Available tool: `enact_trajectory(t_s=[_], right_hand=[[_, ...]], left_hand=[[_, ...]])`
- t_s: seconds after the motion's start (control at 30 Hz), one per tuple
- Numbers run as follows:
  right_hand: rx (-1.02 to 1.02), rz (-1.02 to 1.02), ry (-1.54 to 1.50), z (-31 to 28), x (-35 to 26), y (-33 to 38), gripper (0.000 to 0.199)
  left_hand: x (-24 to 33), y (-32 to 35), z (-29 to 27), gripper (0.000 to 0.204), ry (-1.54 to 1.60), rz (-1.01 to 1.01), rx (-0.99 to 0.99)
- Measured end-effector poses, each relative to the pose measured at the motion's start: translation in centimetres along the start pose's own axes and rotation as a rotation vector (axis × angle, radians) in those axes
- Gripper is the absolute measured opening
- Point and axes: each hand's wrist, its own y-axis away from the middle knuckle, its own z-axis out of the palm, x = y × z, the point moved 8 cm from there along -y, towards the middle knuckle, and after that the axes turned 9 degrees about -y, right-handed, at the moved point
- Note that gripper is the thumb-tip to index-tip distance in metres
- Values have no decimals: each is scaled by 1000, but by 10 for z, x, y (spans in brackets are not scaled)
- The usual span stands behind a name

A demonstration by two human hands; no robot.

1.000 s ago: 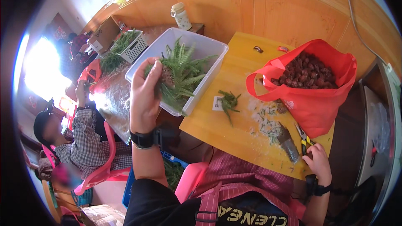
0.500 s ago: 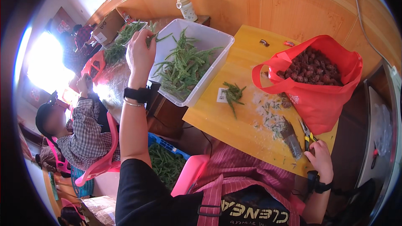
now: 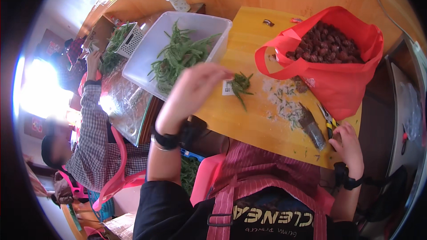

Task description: Trimming green stems or branches using yellow pruners on a cutting board.

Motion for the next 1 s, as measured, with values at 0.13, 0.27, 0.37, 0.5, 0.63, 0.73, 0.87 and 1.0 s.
enact_trajectory(t_s=[0.13,0.27,0.37,0.5,0.63,0.73,0.87,1.0], right_hand=[[-1,-70,-152,-8,-41,-15,18],[-74,-113,-216,4,-54,-20,18],[-89,-135,-225,9,-61,-22,20],[-130,-145,-242,11,-72,-27,19],[-73,-143,-374,3,-89,-39,20],[-37,-80,-655,3,-105,-55,32],[9,-87,-932,15,-120,-70,44],[-141,-41,-1133,24,-131,-71,53]], left_hand=[[-21,-7,67,24,-346,92,-28],[-56,-25,95,35,-768,-22,44],[-86,-35,113,33,-956,-104,-70],[-93,-30,92,27,-677,-62,132],[-75,-13,97,12,558,-265,4],[-47,4,116,18,983,-209,-117],[-18,16,140,24,1231,-238,-224],[-10,21,153,28,1398,-255,-280]])
